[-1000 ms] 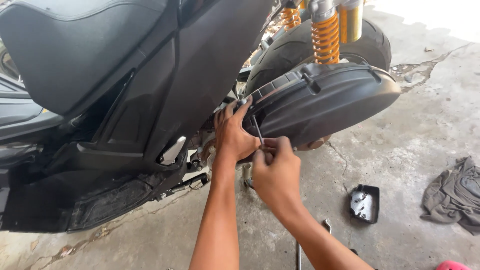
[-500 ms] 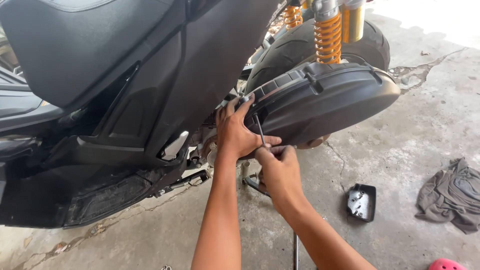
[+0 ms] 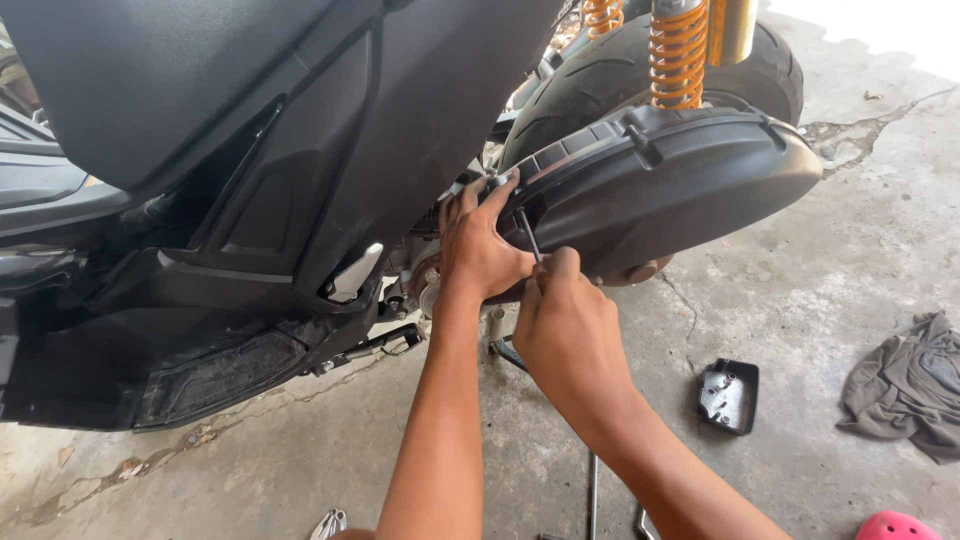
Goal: Using a screwdriver to unscrew bolts from a motorcycle's plastic housing
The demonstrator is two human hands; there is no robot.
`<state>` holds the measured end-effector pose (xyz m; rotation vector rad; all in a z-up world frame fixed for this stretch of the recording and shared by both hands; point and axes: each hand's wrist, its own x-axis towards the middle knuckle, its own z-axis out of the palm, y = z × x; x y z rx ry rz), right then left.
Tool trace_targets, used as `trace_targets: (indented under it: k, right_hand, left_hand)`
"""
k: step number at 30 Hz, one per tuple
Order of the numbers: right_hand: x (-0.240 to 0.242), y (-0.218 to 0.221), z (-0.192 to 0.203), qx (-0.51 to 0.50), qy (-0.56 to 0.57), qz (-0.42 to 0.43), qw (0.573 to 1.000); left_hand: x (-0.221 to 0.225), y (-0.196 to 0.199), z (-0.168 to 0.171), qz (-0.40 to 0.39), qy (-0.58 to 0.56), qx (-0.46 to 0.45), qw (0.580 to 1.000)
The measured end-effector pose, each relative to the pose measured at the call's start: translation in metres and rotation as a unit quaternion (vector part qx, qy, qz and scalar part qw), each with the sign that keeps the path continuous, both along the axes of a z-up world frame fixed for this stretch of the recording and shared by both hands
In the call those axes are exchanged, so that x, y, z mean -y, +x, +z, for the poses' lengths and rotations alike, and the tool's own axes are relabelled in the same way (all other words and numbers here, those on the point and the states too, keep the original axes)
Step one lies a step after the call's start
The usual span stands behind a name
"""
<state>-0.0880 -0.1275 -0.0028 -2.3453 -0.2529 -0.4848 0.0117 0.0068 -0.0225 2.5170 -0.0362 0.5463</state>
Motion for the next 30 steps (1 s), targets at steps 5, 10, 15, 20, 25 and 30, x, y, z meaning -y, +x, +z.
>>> trace_targets:
  k: [5, 10, 15, 20, 25, 30]
  right_hand:
    - [-0.008, 0.001, 0.011, -0.098, 0.161, -0.017, 0.982]
    - [-0.003, -0.003, 0.04, -0.34, 0.745, 0.01, 0.574]
    - [-0.003, -0.009, 0.054, -0.356, 0.733, -0.033, 0.579]
    - [0.006, 0.003, 0.028, -0.27, 0.399, -0.036, 0.876]
    - [0.01, -0.007, 0.014, -0.125, 0.089, -0.03, 0.988]
    - [0.009, -0.013, 0.008, -0.014, -0.044, -0.01, 0.999]
  left_hand:
    - [-0.003, 0.01, -0.01, -0.006, 0.011, 0.008, 1.0]
    - [0.002, 0.0, 0.0, 0.002, 0.006, 0.003, 1.0]
    - [0.003, -0.005, 0.004, -0.013, -0.006, 0.014, 1.0]
    - [0.004, -0.008, 0.006, -0.015, -0.003, 0.019, 1.0]
    - [0.003, -0.009, 0.008, -0.004, 0.006, 0.014, 1.0]
    - [0.002, -0.007, 0.004, 0.0, 0.003, 0.017, 1.0]
